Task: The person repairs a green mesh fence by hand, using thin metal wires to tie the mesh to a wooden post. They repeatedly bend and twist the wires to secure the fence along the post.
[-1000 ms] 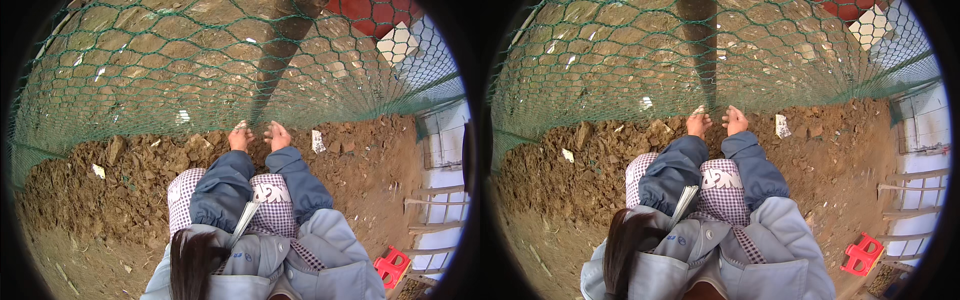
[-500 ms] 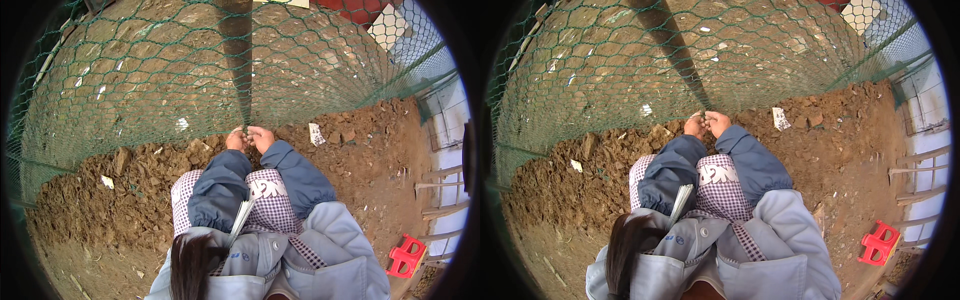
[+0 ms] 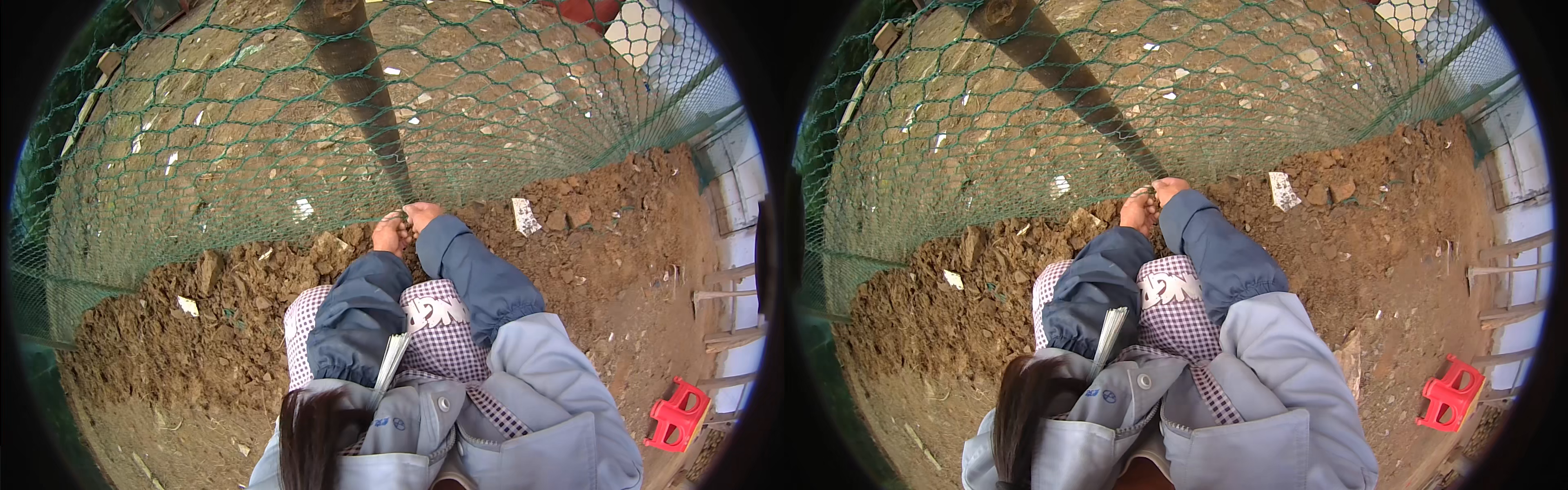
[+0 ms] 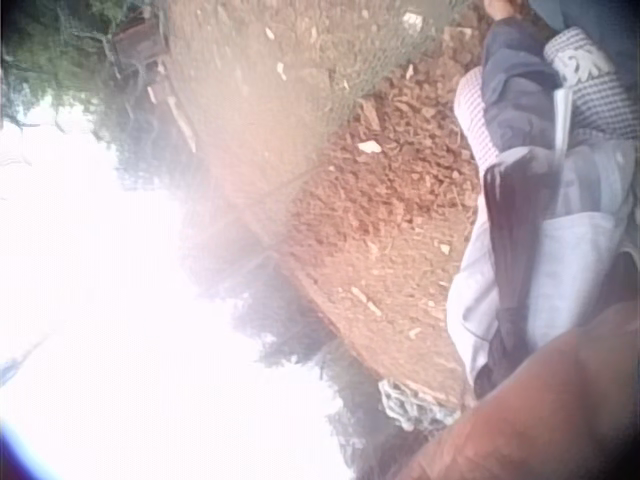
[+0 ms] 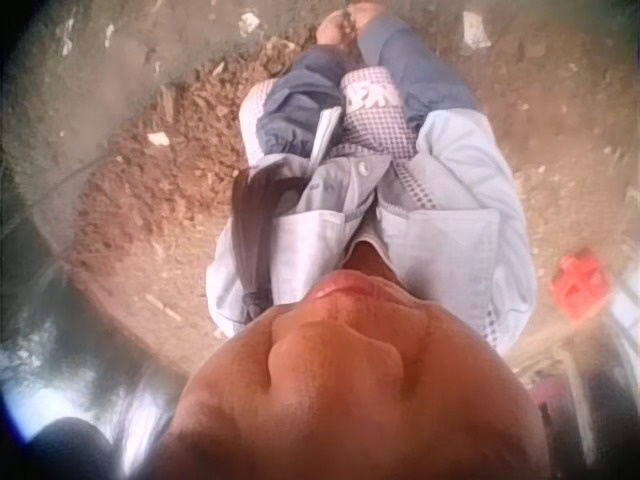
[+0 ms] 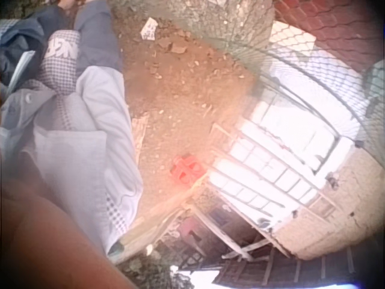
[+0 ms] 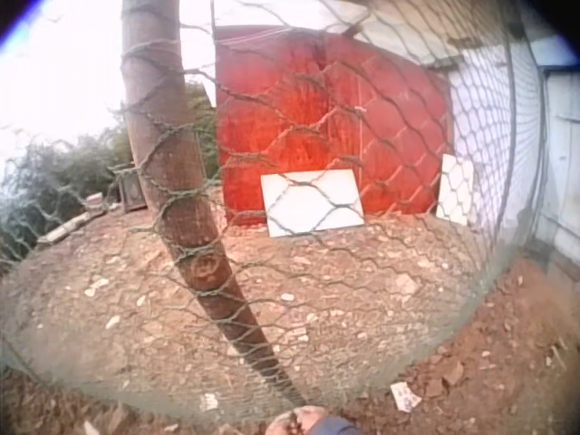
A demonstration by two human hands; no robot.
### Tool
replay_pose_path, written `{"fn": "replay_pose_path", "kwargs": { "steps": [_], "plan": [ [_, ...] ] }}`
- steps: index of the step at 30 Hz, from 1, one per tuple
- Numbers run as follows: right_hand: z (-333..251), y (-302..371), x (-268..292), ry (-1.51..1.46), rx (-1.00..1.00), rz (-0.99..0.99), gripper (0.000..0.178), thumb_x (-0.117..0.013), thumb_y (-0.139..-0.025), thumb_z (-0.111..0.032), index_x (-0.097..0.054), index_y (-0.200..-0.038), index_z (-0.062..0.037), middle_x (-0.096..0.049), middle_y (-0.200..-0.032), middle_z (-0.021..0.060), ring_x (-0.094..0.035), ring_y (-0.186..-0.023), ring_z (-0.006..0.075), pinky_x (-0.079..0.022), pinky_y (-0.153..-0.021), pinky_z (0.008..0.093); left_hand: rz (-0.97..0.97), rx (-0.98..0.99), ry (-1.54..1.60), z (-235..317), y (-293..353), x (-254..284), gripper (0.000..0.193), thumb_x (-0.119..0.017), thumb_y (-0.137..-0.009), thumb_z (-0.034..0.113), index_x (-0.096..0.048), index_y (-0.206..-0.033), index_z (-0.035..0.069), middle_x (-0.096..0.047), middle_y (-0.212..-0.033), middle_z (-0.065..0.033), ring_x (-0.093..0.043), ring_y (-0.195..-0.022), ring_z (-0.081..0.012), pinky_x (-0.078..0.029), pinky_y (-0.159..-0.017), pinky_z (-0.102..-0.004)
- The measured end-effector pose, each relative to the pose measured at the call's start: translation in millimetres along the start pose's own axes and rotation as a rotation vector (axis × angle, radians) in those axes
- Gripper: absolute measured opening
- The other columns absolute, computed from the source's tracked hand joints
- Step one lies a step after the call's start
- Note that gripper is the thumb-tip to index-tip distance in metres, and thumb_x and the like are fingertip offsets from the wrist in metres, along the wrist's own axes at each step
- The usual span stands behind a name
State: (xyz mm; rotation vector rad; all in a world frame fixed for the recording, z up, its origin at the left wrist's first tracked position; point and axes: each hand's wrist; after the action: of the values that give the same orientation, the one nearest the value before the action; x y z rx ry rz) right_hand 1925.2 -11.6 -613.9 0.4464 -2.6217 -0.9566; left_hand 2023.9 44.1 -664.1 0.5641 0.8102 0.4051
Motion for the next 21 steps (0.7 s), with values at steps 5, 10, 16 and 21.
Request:
{"fn": "replay_pose_path", "kwargs": {
  "steps": [5,10,16,21],
  "plan": [
    [-2.6,-22.1,0.8,0.244,0.131,-0.063,0.036,-0.051,-0.089,-0.031,-0.056,-0.115,-0.0057,-0.061,-0.093,0.0122,-0.056,-0.077,0.0237,-0.048,-0.067,0.0378,-0.016,-0.006,-0.069,4.2,4.7,1.8,0.012,-0.050,-0.087,0.014,-0.052,-0.099,0.011,-0.050,-0.068,0.0009,-0.048,-0.059,-0.0123,-0.043,-0.053,-0.0292],
    [9.7,-36.8,-5.0,-0.369,-0.202,-0.167,0.033,-0.053,-0.087,-0.029,-0.057,-0.108,-0.0049,-0.061,-0.091,0.0120,-0.057,-0.077,0.0236,-0.048,-0.066,0.0382,-0.026,0.048,-0.133,13.8,6.7,-1.9,0.011,-0.052,-0.088,0.021,-0.054,-0.087,0.011,-0.050,-0.069,0.0006,-0.049,-0.058,-0.0126,-0.043,-0.051,-0.0277],
    [21.0,-43.8,-5.7,-0.567,-0.237,-0.101,0.025,-0.058,-0.081,-0.033,-0.055,-0.080,-0.0085,-0.045,-0.061,0.0018,-0.043,-0.053,0.0168,-0.041,-0.052,0.0334,0.255,0.062,-0.151,17.3,-3.2,-7.7,0.025,-0.051,-0.090,0.031,-0.054,-0.096,0.007,-0.053,-0.075,-0.0027,-0.047,-0.056,-0.0138,-0.044,-0.051,-0.0289],
    [15.7,-48.9,19.6,-0.488,-0.165,-0.309,0.030,-0.057,-0.081,-0.035,-0.049,-0.066,-0.0095,-0.041,-0.056,0.0016,-0.039,-0.051,0.0168,-0.033,-0.049,0.0339,0.302,0.032,-0.202,19.2,-11.3,-3.0,0.030,-0.050,-0.091,0.035,-0.052,-0.099,0.006,-0.054,-0.078,-0.0047,-0.047,-0.060,-0.0149,-0.045,-0.050,-0.0337]
  ]
}}
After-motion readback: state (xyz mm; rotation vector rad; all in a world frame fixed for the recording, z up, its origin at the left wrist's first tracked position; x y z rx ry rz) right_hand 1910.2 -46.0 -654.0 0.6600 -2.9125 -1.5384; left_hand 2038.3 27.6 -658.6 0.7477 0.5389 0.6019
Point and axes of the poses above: each hand's wrist, its own y-axis away from the middle knuckle, its own x-axis out of the back of the hand, z = x × y
